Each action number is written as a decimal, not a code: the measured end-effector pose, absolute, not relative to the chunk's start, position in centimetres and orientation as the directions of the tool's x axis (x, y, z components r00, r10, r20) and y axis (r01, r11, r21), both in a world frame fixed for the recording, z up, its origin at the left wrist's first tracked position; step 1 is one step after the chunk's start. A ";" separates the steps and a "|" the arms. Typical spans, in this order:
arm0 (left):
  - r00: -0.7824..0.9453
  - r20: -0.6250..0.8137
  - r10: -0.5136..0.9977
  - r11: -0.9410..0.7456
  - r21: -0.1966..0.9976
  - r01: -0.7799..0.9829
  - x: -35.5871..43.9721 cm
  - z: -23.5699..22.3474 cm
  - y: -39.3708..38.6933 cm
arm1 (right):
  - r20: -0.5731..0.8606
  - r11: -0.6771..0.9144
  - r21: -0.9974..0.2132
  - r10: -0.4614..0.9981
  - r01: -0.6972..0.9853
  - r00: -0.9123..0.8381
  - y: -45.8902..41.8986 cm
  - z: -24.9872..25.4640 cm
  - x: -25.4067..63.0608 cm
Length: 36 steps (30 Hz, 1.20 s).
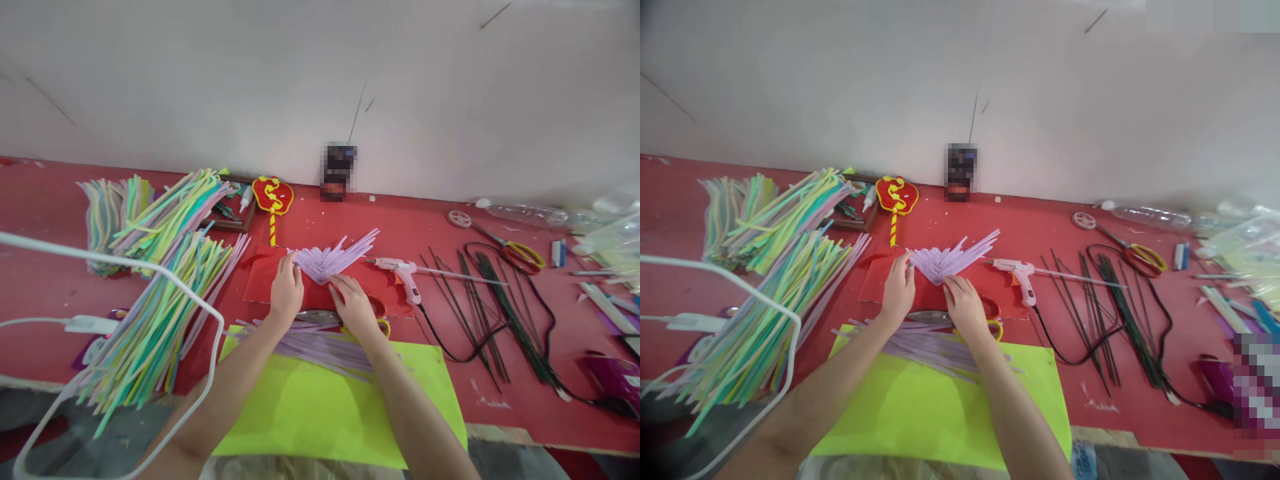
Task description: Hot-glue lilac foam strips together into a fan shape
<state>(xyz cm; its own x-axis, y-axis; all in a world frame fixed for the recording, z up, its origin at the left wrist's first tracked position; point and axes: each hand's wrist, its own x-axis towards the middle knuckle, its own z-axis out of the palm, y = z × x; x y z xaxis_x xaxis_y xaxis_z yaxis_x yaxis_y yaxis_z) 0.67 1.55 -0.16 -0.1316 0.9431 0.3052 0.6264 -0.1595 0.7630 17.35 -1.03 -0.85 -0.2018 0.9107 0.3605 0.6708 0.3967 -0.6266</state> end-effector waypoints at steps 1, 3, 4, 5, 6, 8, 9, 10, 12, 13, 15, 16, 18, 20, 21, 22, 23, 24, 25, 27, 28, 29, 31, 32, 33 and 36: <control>-0.138 0.324 0.936 -0.179 0.775 0.606 0.6 -0.3 1.7 | 0.350 0.408 -0.625 0.909 0.665 -0.228 -1.0 -1.0 17.2; -0.159 0.347 0.924 -0.203 0.798 0.567 0.4 -0.5 1.9 | 0.345 0.419 -0.627 0.905 0.657 -0.249 -1.0 -1.3 17.1; -0.169 0.351 0.921 -0.207 0.809 0.550 0.3 -0.6 2.1 | 0.349 0.420 -0.633 0.905 0.650 -0.244 -0.9 -1.4 17.2; -0.175 0.352 0.919 -0.212 0.819 0.534 0.3 -0.6 2.2 | 0.357 0.415 -0.645 0.906 0.641 -0.228 -0.9 -1.5 17.3; -0.172 0.356 0.918 -0.223 0.826 0.518 0.3 -0.6 2.2 | 0.363 0.407 -0.662 0.909 0.629 -0.205 -0.8 -1.5 17.4; -0.116 0.383 0.917 -0.285 0.828 0.482 0.4 -0.5 2.3 | 0.361 0.384 -0.710 0.918 0.591 -0.162 -0.8 -1.3 17.5; -0.062 0.401 0.914 -0.329 0.823 0.463 0.5 -0.4 2.2 | 0.352 0.373 -0.738 0.924 0.562 -0.151 -0.9 -1.2 17.4; -0.001 0.417 0.909 -0.373 0.815 0.443 0.6 -0.2 2.1 | 0.337 0.363 -0.768 0.930 0.527 -0.150 -1.0 -1.0 17.3; 0.120 0.423 0.898 -0.433 0.803 0.410 0.9 0.0 1.8 | 0.298 0.345 -0.824 0.939 0.450 -0.173 -1.3 -0.5 17.1; 0.166 0.415 0.895 -0.445 0.800 0.403 1.0 0.1 1.6 | 0.279 0.335 -0.846 0.941 0.416 -0.191 -1.5 -0.3 17.0; 0.237 0.387 0.891 -0.453 0.797 0.399 1.1 0.3 1.4 | 0.247 0.313 -0.878 0.944 0.363 -0.219 -1.8 0.2 16.8; 0.265 0.373 0.889 -0.454 0.798 0.397 1.2 0.3 1.3 | 0.232 0.302 -0.890 0.945 0.340 -0.231 -1.9 0.4 16.7; 0.316 0.354 0.881 -0.459 0.800 0.385 1.1 0.4 1.2 | 0.206 0.279 -0.914 0.944 0.293 -0.256 -2.1 0.7 16.5; 0.353 0.348 0.868 -0.470 0.804 0.365 1.1 0.5 1.2 | 0.172 0.248 -0.933 0.944 0.260 -0.283 -2.2 0.8 16.5; 0.363 0.349 0.864 -0.474 0.805 0.356 1.1 0.5 1.2 | 0.151 0.228 -0.941 0.943 0.249 -0.296 -2.3 0.9 16.5; 0.369 0.351 0.861 -0.478 0.807 0.348 1.1 0.5 1.2 | 0.130 0.208 -0.948 0.944 0.242 -0.304 -2.3 0.9 16.5; 0.374 0.353 0.858 -0.481 0.809 0.340 1.1 0.5 1.2 | 0.112 0.191 -0.952 0.945 0.239 -0.307 -2.3 0.9 16.5; 0.375 0.355 0.856 -0.482 0.811 0.332 1.1 0.4 1.2 | 0.101 0.178 -0.955 0.947 0.235 -0.306 -2.3 0.9 16.5; 0.373 0.357 0.857 -0.481 0.813 0.327 1.1 0.4 1.2 | 0.098 0.172 -0.957 0.949 0.234 -0.299 -2.3 0.9 16.6; 0.370 0.359 0.857 -0.482 0.813 0.328 1.1 0.3 1.3 | 0.103 0.171 -0.954 0.959 0.245 -0.265 -2.3 0.9 16.7; 0.367 0.361 0.857 -0.484 0.809 0.333 1.2 0.2 1.3 | 0.108 0.168 -0.952 0.966 0.255 -0.233 -2.3 0.9 16.8; 0.365 0.364 0.857 -0.487 0.806 0.338 1.2 0.2 1.3 | 0.112 0.163 -0.950 0.974 0.266 -0.196 -2.2 0.8 16.9; 0.362 0.370 0.855 -0.492 0.801 0.342 1.3 0.1 1.4 | 0.124 0.149 -0.948 0.987 0.280 -0.107 -2.1 0.8 17.1; 0.360 0.370 0.857 -0.490 0.802 0.343 1.3 0.1 1.4 | 0.134 0.145 -0.948 0.989 0.282 -0.057 -2.1 0.7 17.2; 0.354 0.366 0.860 -0.484 0.804 0.345 1.3 0.1 1.5 | 0.145 0.142 -0.949 0.989 0.282 -0.009 -2.0 0.7 17.3; 0.338 0.360 0.870 -0.471 0.810 0.349 1.4 0.3 1.5 | 0.170 0.130 -0.951 0.978 0.279 0.123 -1.8 0.9 17.7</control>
